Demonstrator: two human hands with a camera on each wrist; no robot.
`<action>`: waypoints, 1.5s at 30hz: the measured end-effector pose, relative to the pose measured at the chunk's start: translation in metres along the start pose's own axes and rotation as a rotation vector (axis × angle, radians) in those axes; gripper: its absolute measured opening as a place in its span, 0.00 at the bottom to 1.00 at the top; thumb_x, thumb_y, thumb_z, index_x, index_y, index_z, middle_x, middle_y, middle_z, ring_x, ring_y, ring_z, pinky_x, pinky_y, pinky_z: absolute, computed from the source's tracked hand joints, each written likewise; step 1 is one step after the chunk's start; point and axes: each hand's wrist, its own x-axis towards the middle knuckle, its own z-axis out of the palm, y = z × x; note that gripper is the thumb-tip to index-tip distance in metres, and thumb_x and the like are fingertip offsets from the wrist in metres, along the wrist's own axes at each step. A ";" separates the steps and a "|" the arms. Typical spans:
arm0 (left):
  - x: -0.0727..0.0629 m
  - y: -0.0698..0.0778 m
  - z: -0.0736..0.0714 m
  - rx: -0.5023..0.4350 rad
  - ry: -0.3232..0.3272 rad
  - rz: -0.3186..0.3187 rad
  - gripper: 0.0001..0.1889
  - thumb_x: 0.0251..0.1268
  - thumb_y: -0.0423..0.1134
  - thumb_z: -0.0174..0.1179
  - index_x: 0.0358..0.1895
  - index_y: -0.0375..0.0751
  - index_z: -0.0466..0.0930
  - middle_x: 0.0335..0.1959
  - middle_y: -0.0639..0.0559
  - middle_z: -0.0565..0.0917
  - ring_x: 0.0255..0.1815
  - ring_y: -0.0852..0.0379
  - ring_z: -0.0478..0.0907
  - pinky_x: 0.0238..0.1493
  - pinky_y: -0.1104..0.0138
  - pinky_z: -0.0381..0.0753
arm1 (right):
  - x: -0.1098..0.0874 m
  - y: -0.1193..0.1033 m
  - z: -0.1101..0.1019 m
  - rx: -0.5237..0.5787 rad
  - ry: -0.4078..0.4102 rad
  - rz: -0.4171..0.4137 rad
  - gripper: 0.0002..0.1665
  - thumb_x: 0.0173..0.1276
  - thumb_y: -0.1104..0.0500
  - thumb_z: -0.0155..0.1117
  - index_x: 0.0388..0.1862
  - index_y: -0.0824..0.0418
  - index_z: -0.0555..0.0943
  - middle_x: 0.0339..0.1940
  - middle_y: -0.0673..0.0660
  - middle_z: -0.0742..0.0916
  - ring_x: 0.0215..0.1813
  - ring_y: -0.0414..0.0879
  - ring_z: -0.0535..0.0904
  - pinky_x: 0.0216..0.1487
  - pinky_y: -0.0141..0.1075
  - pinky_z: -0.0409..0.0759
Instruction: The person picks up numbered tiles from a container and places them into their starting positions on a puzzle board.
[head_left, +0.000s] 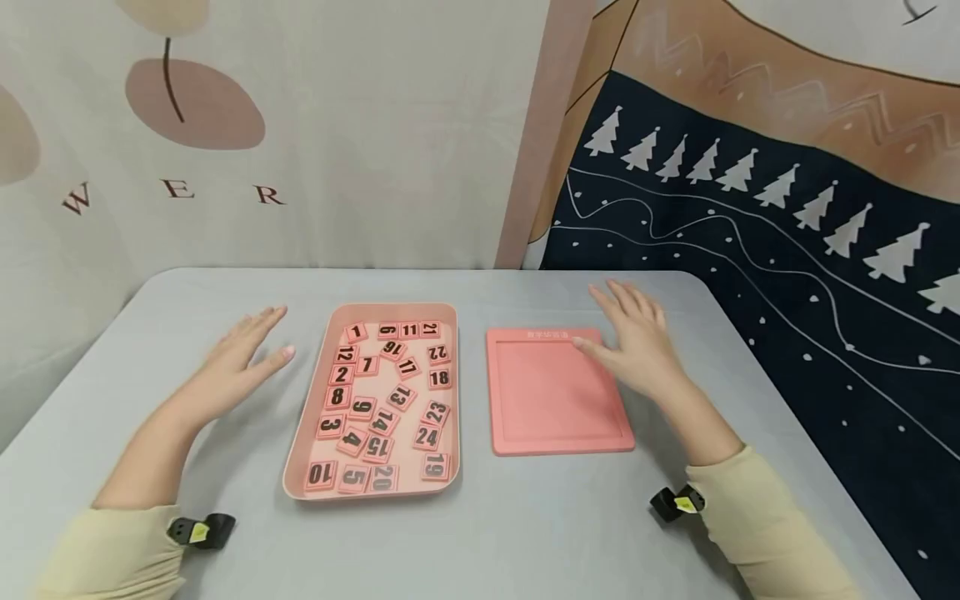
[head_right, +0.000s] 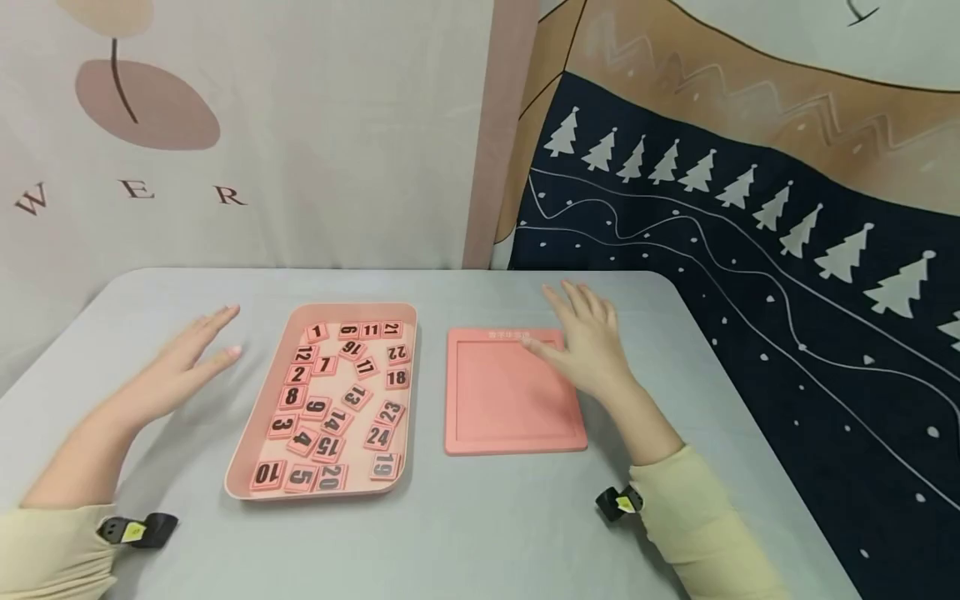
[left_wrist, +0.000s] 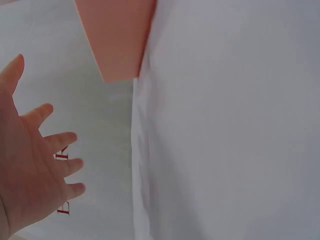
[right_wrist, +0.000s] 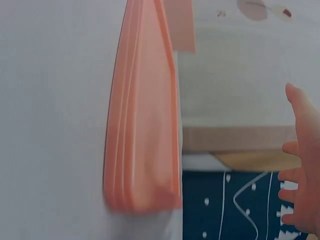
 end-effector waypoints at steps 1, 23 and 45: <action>0.000 0.000 0.001 -0.031 -0.009 -0.005 0.36 0.75 0.48 0.47 0.77 0.40 0.42 0.74 0.30 0.43 0.72 0.28 0.33 0.63 0.32 0.31 | 0.001 -0.004 0.002 0.016 0.007 -0.012 0.47 0.63 0.37 0.62 0.74 0.57 0.61 0.74 0.64 0.61 0.73 0.62 0.50 0.68 0.61 0.43; 0.002 -0.017 0.029 -0.474 -0.154 0.053 0.32 0.75 0.36 0.49 0.77 0.41 0.46 0.74 0.36 0.54 0.71 0.34 0.51 0.63 0.35 0.48 | 0.038 -0.083 0.039 0.298 -0.019 -0.187 0.40 0.64 0.41 0.65 0.72 0.54 0.67 0.70 0.55 0.68 0.71 0.52 0.58 0.69 0.56 0.48; -0.002 -0.032 0.036 -0.492 -0.230 0.033 0.37 0.66 0.33 0.60 0.75 0.39 0.53 0.74 0.40 0.56 0.74 0.44 0.48 0.60 0.83 0.54 | 0.093 -0.168 0.076 0.318 -0.248 -0.295 0.35 0.65 0.42 0.65 0.68 0.52 0.71 0.65 0.50 0.74 0.68 0.44 0.64 0.69 0.45 0.56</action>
